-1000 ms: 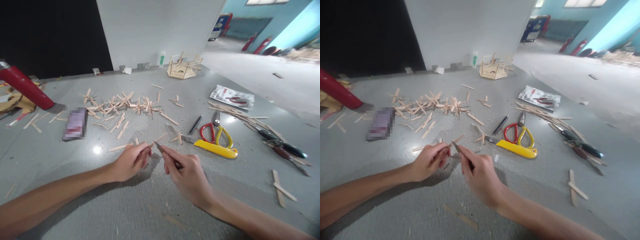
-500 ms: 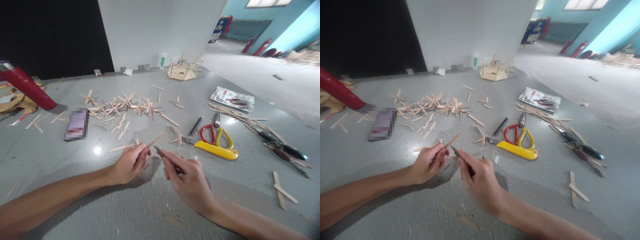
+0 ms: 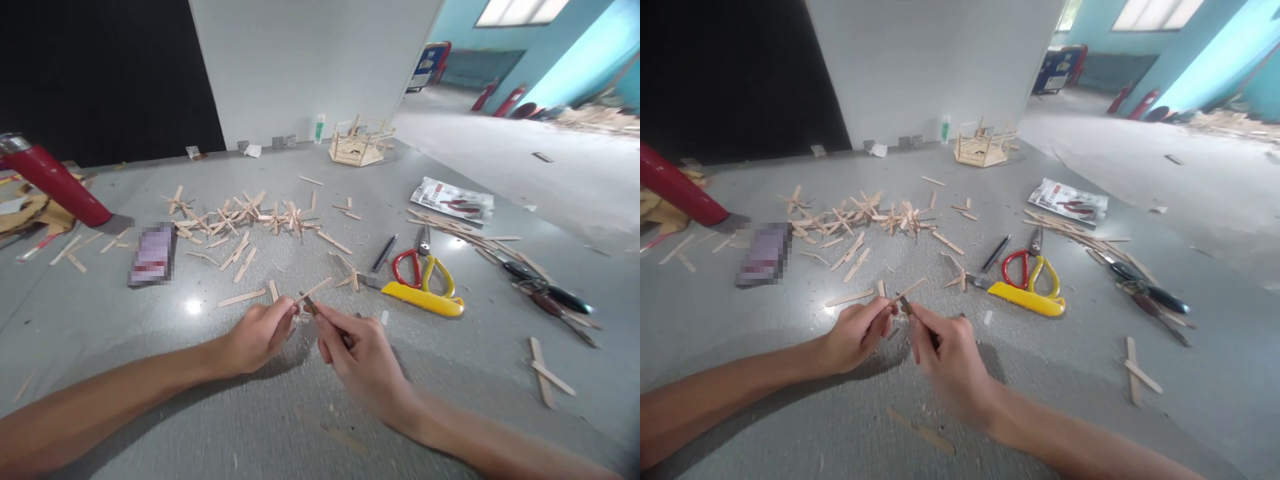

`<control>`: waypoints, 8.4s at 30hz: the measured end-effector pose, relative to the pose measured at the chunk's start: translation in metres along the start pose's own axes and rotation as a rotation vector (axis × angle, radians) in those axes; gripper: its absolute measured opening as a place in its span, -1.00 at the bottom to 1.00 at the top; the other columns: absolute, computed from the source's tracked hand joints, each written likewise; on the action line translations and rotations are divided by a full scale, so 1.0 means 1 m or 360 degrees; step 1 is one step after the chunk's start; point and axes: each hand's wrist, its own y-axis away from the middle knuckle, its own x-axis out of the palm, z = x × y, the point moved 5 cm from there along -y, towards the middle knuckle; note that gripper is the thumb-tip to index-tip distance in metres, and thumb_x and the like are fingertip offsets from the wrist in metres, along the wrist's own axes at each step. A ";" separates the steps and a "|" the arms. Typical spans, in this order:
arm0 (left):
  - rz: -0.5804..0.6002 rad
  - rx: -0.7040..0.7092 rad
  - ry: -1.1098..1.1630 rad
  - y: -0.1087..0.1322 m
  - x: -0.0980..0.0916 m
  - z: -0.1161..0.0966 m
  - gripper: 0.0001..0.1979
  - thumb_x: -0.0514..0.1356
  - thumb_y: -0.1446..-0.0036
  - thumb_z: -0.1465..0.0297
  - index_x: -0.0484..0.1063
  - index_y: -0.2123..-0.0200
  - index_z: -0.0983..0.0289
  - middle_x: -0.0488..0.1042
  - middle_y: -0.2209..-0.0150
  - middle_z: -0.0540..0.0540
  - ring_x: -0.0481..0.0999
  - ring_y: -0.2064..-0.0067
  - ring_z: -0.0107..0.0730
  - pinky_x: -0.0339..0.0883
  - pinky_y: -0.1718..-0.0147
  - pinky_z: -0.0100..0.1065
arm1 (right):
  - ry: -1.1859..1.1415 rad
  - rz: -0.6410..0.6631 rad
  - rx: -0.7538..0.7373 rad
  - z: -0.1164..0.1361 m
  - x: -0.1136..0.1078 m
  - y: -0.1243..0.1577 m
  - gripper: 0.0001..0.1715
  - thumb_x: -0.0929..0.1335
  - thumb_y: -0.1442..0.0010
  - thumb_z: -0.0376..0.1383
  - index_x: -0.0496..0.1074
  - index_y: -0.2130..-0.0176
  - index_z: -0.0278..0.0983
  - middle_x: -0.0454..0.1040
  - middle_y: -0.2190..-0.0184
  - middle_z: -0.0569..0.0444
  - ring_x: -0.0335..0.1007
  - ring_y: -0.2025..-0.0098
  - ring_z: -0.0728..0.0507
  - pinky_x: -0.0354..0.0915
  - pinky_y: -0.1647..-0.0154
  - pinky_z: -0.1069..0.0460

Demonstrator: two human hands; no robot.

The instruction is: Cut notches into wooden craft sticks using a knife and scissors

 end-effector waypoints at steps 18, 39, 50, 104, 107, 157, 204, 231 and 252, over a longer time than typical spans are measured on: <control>-0.0009 -0.0242 0.0336 -0.003 -0.004 -0.004 -0.65 -0.06 -0.49 0.21 0.24 0.35 0.22 0.25 0.55 -0.11 0.20 0.56 -0.51 0.16 0.51 -0.44 | -0.0114 0.0113 0.0007 -0.005 0.002 -0.008 -0.56 0.21 -0.46 -0.20 0.51 0.36 -0.29 0.22 0.66 0.24 0.04 0.63 0.04 0.04 0.62 0.11; -0.0018 -0.0598 0.0683 0.005 -0.020 -0.064 -0.69 0.02 -0.47 0.12 0.24 0.24 0.22 0.35 0.57 -0.09 0.27 0.59 -0.55 0.10 0.64 -0.55 | 0.0833 -0.0470 -0.0875 0.033 -0.039 0.024 -0.69 0.29 -0.36 -0.47 0.43 0.01 -0.13 0.62 0.40 0.12 0.54 0.48 -0.06 0.39 0.38 0.07; 0.0248 -0.0569 0.0519 0.009 0.006 -0.060 -0.81 0.03 -0.45 0.23 0.25 0.20 0.21 0.32 0.57 -0.13 0.22 0.58 -0.54 0.09 0.59 -0.51 | -0.0375 -0.0070 0.0180 0.030 -0.020 0.003 -0.76 0.46 -0.22 -0.18 0.43 0.40 -0.23 0.45 0.60 0.16 0.32 0.59 -0.01 0.25 0.61 0.12; 0.1049 -0.0780 0.0268 -0.025 -0.021 0.005 -0.63 -0.01 -0.38 0.49 0.21 0.53 0.26 0.31 0.69 -0.11 0.28 0.72 -0.59 0.17 0.62 -0.53 | 0.1861 0.0236 -0.1208 -0.002 -0.002 0.009 -0.52 0.13 -0.28 -0.64 0.34 -0.12 -0.51 0.50 0.40 0.03 0.48 0.47 -0.13 0.33 0.52 -0.02; 0.1078 -0.0763 0.0284 -0.026 -0.020 0.007 -0.65 0.00 -0.38 0.49 0.25 0.52 0.26 0.29 0.72 -0.12 0.30 0.71 -0.57 0.19 0.61 -0.54 | 0.1894 0.0217 -0.1219 -0.003 -0.001 0.010 -0.53 0.10 -0.31 -0.63 0.36 -0.10 -0.52 0.47 0.43 0.06 0.49 0.48 -0.13 0.32 0.55 -0.03; 0.1091 -0.0434 0.0118 -0.029 -0.019 0.010 -0.72 0.05 -0.32 0.43 0.35 0.47 0.29 0.23 0.60 -0.08 0.18 0.57 -0.51 0.02 0.55 -0.43 | 0.1623 0.0478 -0.1165 -0.008 -0.005 0.002 -0.57 0.15 -0.29 -0.64 0.34 -0.06 -0.42 0.55 0.40 0.08 0.49 0.47 -0.09 0.30 0.53 0.01; 0.1114 -0.0669 0.0184 -0.024 -0.020 0.013 -0.70 0.03 -0.36 0.35 0.34 0.45 0.27 0.21 0.67 -0.10 0.25 0.72 -0.54 0.05 0.71 -0.54 | 0.2211 0.0142 -0.1320 0.007 0.005 0.020 -0.59 0.17 -0.31 -0.60 0.50 0.02 -0.47 0.48 0.50 0.09 0.41 0.51 -0.07 0.25 0.53 -0.01; 0.0988 -0.0525 0.0217 -0.027 -0.021 0.012 -0.70 0.10 -0.30 0.40 0.30 0.53 0.27 0.20 0.65 -0.09 0.18 0.66 -0.56 -0.04 0.66 -0.50 | 0.2119 0.0125 -0.1224 0.008 0.008 0.016 -0.52 0.19 -0.20 -0.66 0.51 -0.01 -0.52 0.48 0.49 0.08 0.49 0.53 -0.11 0.31 0.58 -0.01; 0.0101 -0.0259 0.0110 -0.014 -0.008 0.007 -0.70 -0.07 -0.48 0.26 0.27 0.30 0.24 0.25 0.62 -0.16 0.20 0.62 -0.54 0.06 0.55 -0.45 | 0.0180 -0.0108 -0.0237 -0.015 -0.002 -0.003 -0.85 0.27 -0.42 -0.35 0.36 0.02 -0.28 0.56 0.52 0.21 0.21 0.68 0.10 0.13 0.64 0.18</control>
